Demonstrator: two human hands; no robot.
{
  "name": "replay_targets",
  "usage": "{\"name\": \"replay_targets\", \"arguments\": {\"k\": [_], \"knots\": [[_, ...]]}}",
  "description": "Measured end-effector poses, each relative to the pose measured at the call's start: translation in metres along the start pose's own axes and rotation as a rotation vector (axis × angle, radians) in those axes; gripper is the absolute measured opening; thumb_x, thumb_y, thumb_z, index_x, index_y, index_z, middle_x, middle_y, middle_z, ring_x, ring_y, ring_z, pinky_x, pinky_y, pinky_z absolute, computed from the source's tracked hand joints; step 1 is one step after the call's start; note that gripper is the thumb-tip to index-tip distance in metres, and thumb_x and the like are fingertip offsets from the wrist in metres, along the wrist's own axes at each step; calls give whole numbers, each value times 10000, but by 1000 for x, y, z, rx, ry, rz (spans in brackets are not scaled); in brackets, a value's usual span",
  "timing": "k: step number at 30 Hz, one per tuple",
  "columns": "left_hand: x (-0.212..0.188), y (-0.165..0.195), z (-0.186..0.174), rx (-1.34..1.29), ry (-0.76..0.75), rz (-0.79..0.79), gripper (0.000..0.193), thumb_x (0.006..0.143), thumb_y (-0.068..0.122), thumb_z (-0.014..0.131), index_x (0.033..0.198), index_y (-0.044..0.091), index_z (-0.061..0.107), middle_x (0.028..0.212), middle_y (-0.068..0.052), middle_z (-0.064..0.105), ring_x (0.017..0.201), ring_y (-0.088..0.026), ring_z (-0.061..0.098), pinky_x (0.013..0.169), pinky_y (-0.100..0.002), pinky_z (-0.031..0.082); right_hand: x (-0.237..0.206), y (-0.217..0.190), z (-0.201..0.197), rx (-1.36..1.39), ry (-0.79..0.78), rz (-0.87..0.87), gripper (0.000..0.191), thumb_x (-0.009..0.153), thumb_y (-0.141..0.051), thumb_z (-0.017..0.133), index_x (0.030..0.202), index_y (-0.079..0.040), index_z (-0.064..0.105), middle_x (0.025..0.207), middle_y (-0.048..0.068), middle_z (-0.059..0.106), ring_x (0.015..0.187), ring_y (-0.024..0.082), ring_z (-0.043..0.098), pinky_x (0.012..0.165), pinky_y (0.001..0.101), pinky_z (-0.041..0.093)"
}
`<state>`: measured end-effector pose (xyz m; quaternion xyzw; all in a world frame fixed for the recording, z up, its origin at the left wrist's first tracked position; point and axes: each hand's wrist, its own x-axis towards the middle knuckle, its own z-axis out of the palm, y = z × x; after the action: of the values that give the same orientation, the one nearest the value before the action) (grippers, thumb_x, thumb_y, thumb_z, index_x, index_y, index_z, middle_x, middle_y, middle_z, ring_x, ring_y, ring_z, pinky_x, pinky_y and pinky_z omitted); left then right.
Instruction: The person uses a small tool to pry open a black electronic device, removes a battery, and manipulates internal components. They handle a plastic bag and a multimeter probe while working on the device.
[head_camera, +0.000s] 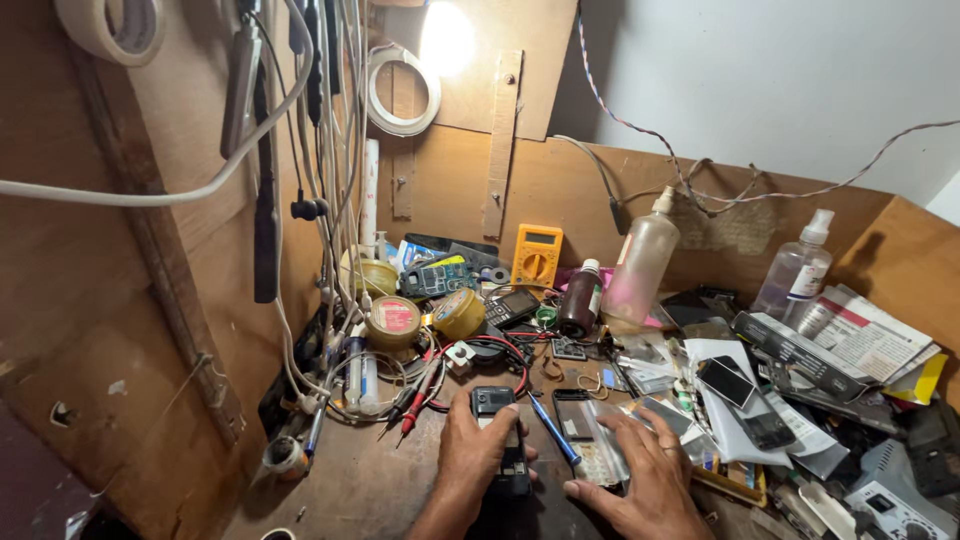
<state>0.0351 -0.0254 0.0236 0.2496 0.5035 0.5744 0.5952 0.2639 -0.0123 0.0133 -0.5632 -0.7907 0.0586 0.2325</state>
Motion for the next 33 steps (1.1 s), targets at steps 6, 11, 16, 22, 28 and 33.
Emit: {"name": "replay_targets", "arguments": {"k": [6, 11, 16, 22, 28, 33], "knots": [[-2, 2, 0, 43, 0, 34, 407, 889, 149, 701, 1211, 14, 493, 854, -178, 688, 609, -284, 755, 455, -438, 648, -3, -11, -14, -24, -26, 84, 957, 590, -525, 921, 1404, -168, 570, 1468, 229, 481, 1408, 376, 344, 1134, 514, 273], [-7, 5, 2, 44, 16, 28, 420, 877, 152, 689, 1235, 92, 478, 899, -163, 694, 616, -270, 752, 468, -432, 647, -5, -22, -20, -5, -13, 114, 858, 633, -469, 865, 1398, -186, 597, 1433, 165, 538, 1352, 330, 446, 1112, 481, 333], [-8, 3, 2, 31, 7, 69, 401, 871, 144, 698, 1202, 60, 487, 895, -155, 701, 604, -273, 748, 459, -436, 643, -7, -24, -19, 15, 111, 27, 728, 730, -400, 825, 1332, -71, 582, 1326, 208, 586, 1261, 364, 537, 1067, 496, 381], [-5, -1, 3, 3, -5, 89, 367, 873, 151, 703, 1177, 63, 517, 830, -154, 678, 575, -262, 731, 447, -427, 629, -6, -24, -11, 120, 327, 34, 392, 824, -264, 729, 1148, -45, 699, 1140, 161, 718, 1040, 315, 702, 962, 443, 509], [-7, 4, 3, 48, 13, 64, 361, 878, 153, 704, 1154, 46, 498, 831, -162, 693, 582, -268, 747, 457, -427, 637, -5, -36, -13, -11, 427, -29, 198, 839, -181, 745, 955, -24, 777, 991, 176, 765, 1130, 339, 664, 957, 462, 495], [-4, -4, 1, 104, 27, 93, 356, 886, 159, 705, 1150, 26, 505, 830, -159, 718, 571, -252, 757, 442, -406, 638, -5, -41, -9, -19, 436, -41, 193, 825, -201, 751, 896, -22, 766, 913, 149, 774, 1141, 333, 646, 962, 454, 489]]}}
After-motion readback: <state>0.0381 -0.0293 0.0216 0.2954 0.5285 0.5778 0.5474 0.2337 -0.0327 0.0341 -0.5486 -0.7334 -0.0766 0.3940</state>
